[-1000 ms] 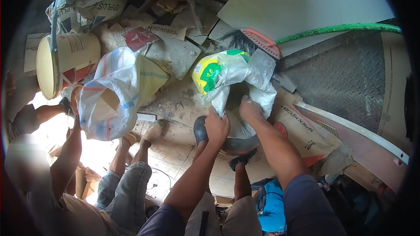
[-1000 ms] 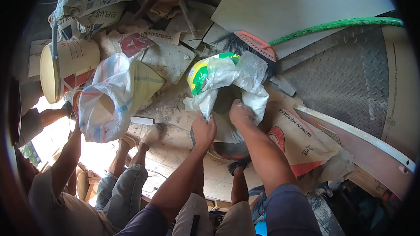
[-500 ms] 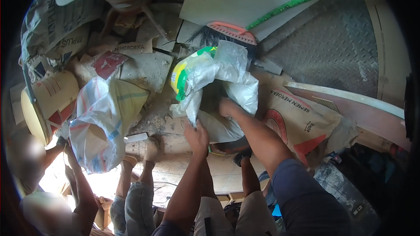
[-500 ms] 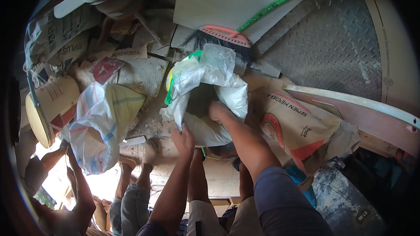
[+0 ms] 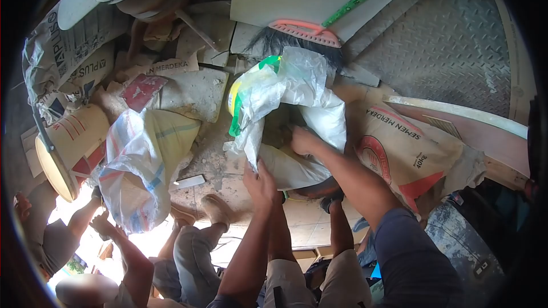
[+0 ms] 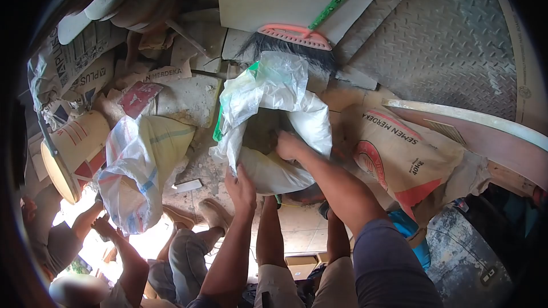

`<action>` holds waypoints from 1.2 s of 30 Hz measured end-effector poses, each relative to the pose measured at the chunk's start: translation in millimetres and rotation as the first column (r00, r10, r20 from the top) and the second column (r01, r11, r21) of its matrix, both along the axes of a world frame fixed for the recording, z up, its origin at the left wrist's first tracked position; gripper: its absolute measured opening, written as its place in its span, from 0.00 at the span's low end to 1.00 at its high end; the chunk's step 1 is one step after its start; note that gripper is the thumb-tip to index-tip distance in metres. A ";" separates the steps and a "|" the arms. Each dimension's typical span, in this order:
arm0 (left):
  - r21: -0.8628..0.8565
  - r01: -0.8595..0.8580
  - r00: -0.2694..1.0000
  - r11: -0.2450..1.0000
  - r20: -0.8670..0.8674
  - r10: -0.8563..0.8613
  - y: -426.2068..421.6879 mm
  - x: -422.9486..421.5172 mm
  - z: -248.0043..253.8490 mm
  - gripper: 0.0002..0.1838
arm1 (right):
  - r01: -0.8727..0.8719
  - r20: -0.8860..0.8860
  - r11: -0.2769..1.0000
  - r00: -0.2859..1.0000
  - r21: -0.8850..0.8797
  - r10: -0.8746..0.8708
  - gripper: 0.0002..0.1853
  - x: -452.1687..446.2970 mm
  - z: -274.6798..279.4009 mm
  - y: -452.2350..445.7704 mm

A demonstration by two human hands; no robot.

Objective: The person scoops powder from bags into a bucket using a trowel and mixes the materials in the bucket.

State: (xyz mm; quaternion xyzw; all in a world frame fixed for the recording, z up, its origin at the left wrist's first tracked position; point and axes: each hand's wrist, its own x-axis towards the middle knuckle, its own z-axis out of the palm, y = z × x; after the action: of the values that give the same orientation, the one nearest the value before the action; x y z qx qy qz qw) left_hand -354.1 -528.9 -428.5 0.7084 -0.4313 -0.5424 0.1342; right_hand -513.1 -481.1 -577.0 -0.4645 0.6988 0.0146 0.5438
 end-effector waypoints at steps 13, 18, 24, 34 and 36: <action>-0.066 0.036 0.999 0.997 0.011 -0.036 2.8 -4.5 3.3 0.14 | 0.233 0.109 0.963 0.962 0.135 -0.249 0.19 0.3 49.6 -35.9; -0.020 0.092 0.989 0.996 0.121 -0.089 -1.0 0.6 4.5 0.13 | -0.543 -0.074 0.835 0.840 -0.094 0.538 0.19 3.3 -38.9 -29.0; 0.013 0.152 0.977 0.988 0.146 -0.152 -6.9 8.9 3.4 0.14 | 0.228 -0.325 0.941 0.935 0.252 -0.139 0.16 18.4 -23.5 -12.6; -0.005 0.213 0.965 0.977 0.156 -0.209 -3.1 9.8 -1.3 0.14 | 0.195 -0.301 0.975 0.929 -0.104 -0.217 0.19 20.7 -41.2 3.1; -0.001 0.246 0.957 0.969 0.160 -0.243 -3.3 11.4 -0.7 0.16 | 0.357 -0.288 0.927 0.881 -0.114 -0.375 0.18 18.0 43.6 -18.4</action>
State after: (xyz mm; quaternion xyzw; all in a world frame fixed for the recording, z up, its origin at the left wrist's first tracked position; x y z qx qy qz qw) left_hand -342.7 -532.2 -429.2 0.6891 -0.5304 -0.4922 0.0389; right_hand -495.1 -499.5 -533.5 -0.3318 0.8494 -0.0368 0.4088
